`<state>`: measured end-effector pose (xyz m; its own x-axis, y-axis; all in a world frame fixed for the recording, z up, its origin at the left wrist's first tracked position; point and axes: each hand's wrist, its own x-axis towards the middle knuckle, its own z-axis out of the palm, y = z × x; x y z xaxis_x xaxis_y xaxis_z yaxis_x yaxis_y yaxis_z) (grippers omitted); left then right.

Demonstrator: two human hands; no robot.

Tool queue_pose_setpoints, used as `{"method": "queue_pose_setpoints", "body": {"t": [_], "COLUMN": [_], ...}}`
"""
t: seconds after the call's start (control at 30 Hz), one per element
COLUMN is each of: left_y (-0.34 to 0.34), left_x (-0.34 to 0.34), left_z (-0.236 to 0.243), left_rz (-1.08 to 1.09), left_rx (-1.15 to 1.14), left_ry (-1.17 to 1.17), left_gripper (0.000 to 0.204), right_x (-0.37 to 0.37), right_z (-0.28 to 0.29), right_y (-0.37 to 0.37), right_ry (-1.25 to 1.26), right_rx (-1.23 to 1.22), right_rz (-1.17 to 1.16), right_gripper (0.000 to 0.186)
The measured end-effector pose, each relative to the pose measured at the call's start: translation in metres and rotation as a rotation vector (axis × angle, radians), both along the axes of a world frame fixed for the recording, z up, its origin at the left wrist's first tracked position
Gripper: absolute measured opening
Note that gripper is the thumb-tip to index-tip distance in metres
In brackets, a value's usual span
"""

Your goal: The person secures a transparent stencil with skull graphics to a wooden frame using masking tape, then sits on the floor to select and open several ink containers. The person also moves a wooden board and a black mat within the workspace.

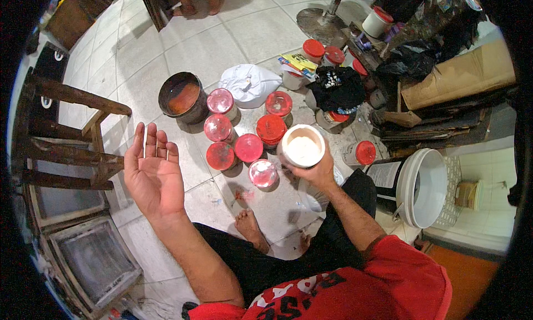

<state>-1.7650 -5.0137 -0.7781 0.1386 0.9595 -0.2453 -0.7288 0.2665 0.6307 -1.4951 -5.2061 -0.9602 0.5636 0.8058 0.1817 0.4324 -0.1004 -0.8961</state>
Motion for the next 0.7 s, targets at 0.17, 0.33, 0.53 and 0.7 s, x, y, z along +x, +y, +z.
{"method": "queue_pose_setpoints", "body": {"t": [0.17,0.33,0.53,0.7], "left_y": [0.005,0.011,0.015,0.014], "left_x": [0.012,0.022,0.019,0.017], "left_z": [-0.001,-0.006,-0.007,-0.007], "left_rz": [0.007,-0.034,-0.024,-0.004], "left_rx": [-0.025,-0.043,-0.047,-0.054], "left_ry": [0.008,0.004,0.005,0.007], "left_gripper": [0.039,0.038,0.038,0.037], "right_x": [0.022,0.022,-0.050,-0.066], "right_z": [-0.028,-0.053,-0.048,-0.060], "right_y": [-0.013,-0.023,-0.062,0.004], "right_ry": [-0.075,-0.016,0.074,-0.325], "right_rx": [-0.060,-0.046,-0.253,-0.169], "right_rz": [-0.121,-0.129,-0.271,0.224], "right_gripper": [0.100,0.106,0.066,0.057]}}
